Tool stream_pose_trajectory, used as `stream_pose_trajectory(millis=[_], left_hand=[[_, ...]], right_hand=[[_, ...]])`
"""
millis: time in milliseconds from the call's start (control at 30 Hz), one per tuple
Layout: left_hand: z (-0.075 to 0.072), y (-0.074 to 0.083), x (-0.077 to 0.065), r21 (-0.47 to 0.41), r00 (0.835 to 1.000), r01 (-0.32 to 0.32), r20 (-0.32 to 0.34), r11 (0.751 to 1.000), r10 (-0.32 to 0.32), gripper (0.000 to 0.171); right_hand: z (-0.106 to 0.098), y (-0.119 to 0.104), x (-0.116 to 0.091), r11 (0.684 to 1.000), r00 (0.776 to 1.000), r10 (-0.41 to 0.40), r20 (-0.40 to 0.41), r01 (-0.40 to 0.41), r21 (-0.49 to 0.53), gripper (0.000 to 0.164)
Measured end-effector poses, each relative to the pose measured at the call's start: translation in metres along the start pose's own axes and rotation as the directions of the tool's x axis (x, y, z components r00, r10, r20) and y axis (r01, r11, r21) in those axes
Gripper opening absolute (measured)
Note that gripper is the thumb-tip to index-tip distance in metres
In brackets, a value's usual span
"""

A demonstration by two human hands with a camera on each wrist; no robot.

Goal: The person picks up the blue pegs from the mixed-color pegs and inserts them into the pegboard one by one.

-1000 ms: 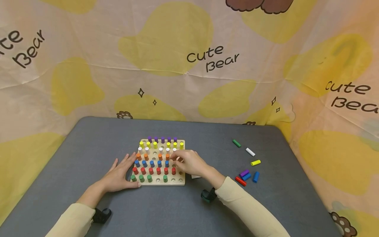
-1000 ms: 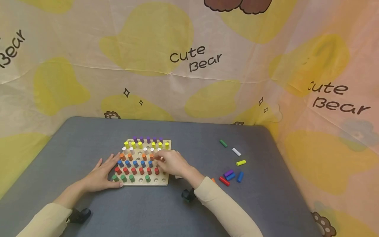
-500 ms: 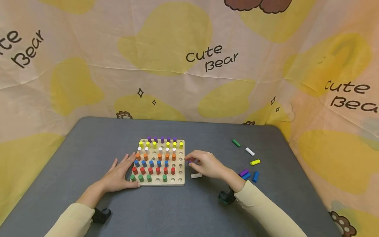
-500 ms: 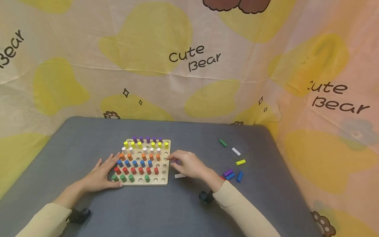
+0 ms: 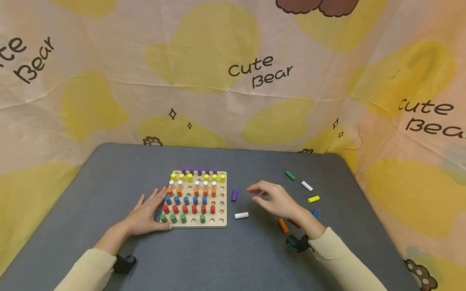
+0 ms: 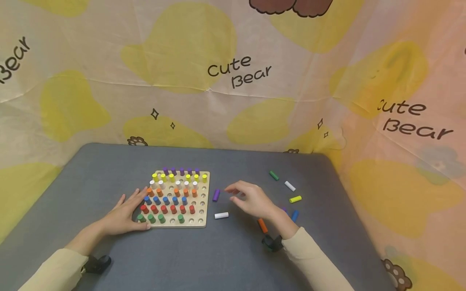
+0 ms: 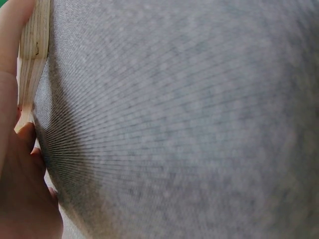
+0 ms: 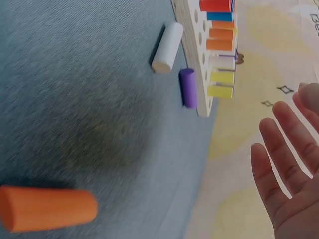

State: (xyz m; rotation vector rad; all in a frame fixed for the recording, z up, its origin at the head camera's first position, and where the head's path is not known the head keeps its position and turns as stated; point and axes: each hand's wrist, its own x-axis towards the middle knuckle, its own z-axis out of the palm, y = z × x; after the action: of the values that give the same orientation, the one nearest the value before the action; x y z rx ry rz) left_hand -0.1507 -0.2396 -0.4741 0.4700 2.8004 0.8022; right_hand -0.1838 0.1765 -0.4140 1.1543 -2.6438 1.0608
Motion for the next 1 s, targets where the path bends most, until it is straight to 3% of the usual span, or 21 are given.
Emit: stream_pose_trajectory(millis=[433,633,700,1000], left_hand=[[0.000,0.000,-0.003,-0.008,1.000,-0.018,-0.014,1.000,0.018,0.112],[-0.001,0.001,-0.003,-0.007,1.000,-0.020,-0.022,1.000,0.020,0.112],[0.000,0.000,-0.002,-0.004,1.000,-0.014,-0.015,1.000,0.014,0.112],[0.001,-0.002,-0.001,-0.006,1.000,-0.007,-0.005,1.000,0.007,0.113]], right_hand=[[-0.017,0.019,-0.044,0.998,0.997,0.063,-0.046,-0.062,0.010,0.031],[-0.028,0.033,-0.068,0.990,0.988,0.139,-0.071,-0.139,0.016,0.033],[-0.033,0.028,-0.073,0.987,0.983,0.163,-0.083,-0.163,0.007,0.033],[-0.043,0.050,-0.104,0.972,0.969,0.215,-0.122,-0.224,-0.071,0.030]])
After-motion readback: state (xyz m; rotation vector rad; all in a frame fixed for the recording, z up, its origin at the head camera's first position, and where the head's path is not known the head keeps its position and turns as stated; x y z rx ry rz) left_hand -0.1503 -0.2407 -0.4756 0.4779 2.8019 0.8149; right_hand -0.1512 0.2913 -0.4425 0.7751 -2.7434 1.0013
